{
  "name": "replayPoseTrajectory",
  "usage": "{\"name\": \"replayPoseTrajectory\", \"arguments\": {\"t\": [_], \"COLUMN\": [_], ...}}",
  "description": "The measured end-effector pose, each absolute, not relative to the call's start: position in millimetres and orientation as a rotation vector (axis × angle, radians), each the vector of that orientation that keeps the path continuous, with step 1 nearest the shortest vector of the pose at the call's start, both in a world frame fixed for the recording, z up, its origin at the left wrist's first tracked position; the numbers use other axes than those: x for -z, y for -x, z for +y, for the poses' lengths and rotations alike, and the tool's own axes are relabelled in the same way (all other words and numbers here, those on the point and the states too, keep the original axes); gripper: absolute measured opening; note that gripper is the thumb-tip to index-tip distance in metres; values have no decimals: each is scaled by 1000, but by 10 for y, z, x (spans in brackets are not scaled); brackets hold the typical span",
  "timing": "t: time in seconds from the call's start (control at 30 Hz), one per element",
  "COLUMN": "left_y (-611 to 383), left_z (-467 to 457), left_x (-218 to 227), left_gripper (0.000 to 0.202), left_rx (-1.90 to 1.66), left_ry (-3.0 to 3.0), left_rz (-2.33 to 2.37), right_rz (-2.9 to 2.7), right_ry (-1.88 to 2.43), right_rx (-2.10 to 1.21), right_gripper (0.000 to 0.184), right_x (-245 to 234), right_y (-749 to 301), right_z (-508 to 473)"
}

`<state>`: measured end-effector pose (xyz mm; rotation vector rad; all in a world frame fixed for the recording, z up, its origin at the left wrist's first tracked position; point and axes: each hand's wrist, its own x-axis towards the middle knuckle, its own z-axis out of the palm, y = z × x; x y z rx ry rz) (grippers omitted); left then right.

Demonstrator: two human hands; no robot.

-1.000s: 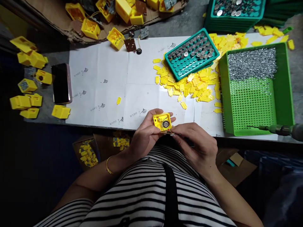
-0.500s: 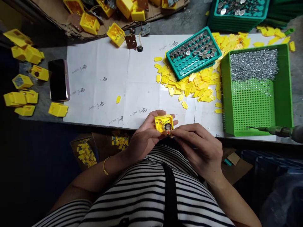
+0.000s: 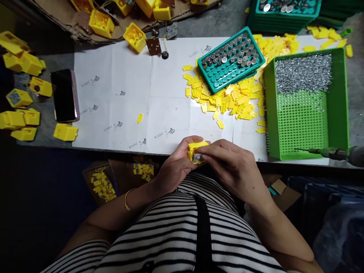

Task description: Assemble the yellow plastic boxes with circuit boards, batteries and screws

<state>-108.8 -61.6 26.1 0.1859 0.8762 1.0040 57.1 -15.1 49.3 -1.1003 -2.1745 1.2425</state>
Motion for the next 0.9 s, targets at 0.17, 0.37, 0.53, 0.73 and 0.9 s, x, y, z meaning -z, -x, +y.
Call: {"name": "replayPoseTrajectory", "arguments": {"t": [0.17,0.37,0.53,0.73,0.9], "left_y": [1094,1078,1070,1053,1047], "left_z": [-607,-598,-594,-620,-637], "left_x": [-232,-247,-244,-237,-243], "left_gripper": [52,41,41,44,42], "left_rx": [-982,-969,-970,-971,-937], "left_ry": [-171,-214,-269,-237,-220], "left_rz": [858,908,918,963,992], "right_rz": [-2178,-2128,-2145,-2214,-2364], "right_ry": [1133,1162,1172,1144,1271], "right_rx": [-1317,-1375,-1335,-1254,-1050], "right_gripper": [6,7,8,14,17], "right_x": [-499,-505,-504,-469,-486], "right_y": [-533,-526,-524,-490,-444], "right_z": [-23,16,28,-49,-128]}}
